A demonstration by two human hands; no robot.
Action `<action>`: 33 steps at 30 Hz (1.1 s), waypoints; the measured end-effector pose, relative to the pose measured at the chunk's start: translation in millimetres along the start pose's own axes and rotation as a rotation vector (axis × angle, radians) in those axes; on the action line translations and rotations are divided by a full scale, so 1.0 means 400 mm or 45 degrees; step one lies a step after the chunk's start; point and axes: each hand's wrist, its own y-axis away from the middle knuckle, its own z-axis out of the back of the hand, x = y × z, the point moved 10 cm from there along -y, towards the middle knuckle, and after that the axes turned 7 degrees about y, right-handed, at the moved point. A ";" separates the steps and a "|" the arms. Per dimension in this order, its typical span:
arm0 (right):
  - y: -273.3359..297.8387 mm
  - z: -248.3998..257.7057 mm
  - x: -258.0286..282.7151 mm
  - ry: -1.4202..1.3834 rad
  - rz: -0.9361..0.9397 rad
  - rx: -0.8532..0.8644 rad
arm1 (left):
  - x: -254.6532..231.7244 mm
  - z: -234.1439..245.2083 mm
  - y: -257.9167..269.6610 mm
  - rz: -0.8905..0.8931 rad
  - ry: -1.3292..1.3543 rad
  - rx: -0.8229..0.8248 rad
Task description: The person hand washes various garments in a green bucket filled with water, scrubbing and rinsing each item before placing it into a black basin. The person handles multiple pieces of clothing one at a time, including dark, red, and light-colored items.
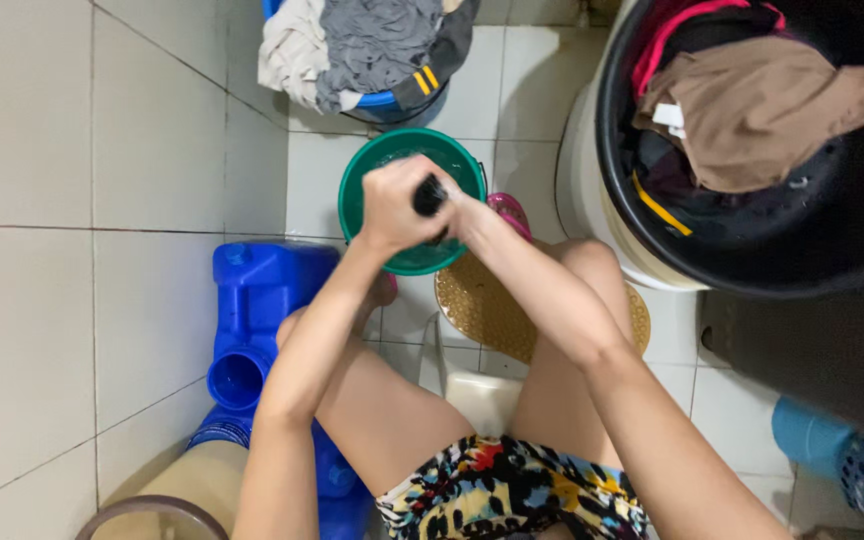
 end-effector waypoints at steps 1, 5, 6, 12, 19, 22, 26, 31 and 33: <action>0.022 0.014 0.025 0.019 0.045 -0.158 | 0.021 0.000 0.007 0.046 0.057 -0.035; 0.212 -0.035 0.257 0.046 0.080 -0.242 | 0.175 0.001 0.003 0.567 0.556 -0.546; 0.293 -0.026 0.361 0.204 0.231 -0.314 | 0.199 -0.029 -0.013 0.630 0.842 -0.670; 0.907 -0.004 0.888 2.094 1.246 -1.024 | 0.065 -0.329 -0.140 0.769 1.675 -0.236; 1.104 0.437 1.009 1.149 0.898 -1.495 | 0.112 -0.584 -0.114 0.538 0.722 0.473; 1.113 0.460 0.966 0.994 1.226 -1.417 | 0.272 -0.599 -0.051 0.511 0.773 0.430; 1.106 0.226 0.879 1.777 1.606 -1.685 | 0.567 -0.524 0.054 0.907 0.460 0.293; 0.931 -0.114 0.749 1.922 1.725 -1.302 | 0.744 -0.310 0.068 1.068 -0.271 0.141; 0.852 -0.202 0.726 1.867 1.739 -1.105 | 0.799 -0.222 0.065 1.217 -0.424 0.117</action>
